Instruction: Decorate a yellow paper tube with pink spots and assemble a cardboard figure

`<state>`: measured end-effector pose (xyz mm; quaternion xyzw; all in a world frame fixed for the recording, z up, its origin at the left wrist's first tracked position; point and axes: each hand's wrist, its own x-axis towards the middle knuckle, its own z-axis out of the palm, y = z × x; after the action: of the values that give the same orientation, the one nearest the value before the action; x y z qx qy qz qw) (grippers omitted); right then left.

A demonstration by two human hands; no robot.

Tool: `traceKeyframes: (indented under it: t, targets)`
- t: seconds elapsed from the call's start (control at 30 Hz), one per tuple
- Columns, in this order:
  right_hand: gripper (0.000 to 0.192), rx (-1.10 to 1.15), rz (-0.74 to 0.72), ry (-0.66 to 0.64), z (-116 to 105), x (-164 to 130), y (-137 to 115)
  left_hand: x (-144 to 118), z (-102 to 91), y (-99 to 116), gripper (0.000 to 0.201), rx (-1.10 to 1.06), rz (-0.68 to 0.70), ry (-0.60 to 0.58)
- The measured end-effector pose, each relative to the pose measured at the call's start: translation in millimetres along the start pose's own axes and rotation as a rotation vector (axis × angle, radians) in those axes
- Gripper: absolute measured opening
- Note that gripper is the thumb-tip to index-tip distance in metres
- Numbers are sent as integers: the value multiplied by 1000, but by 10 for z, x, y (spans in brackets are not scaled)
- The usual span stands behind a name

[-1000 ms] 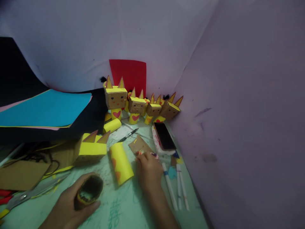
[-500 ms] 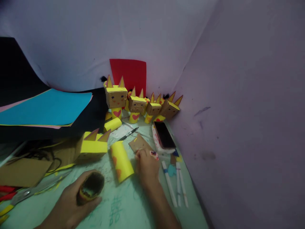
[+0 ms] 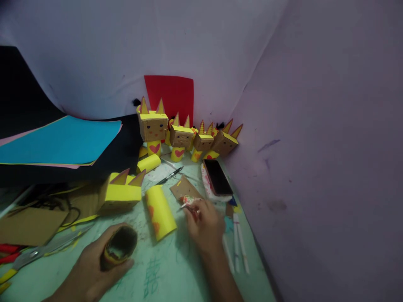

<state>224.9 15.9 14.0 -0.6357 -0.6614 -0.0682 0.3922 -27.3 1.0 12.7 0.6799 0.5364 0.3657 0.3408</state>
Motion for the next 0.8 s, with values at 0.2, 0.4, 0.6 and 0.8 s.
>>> traceKeyframes:
  t: [0.2, 0.4, 0.6, 0.8]
  targets:
    - [12, -266, -110, -156, 164, 49, -35, -1, 1, 1, 37, -6, -4, 9]
    - [21, -238, -205, -117, 233, 53, 2, -6, 1, -24, 39, 19, 8, -6]
    - [26, -141, -196, -33, 263, 10, 43, -13, -5, -15, 38, 36, 21, -23]
    - [26, -91, -178, -15, 287, -10, 41, -14, -13, -80, 39, 73, 66, -71]
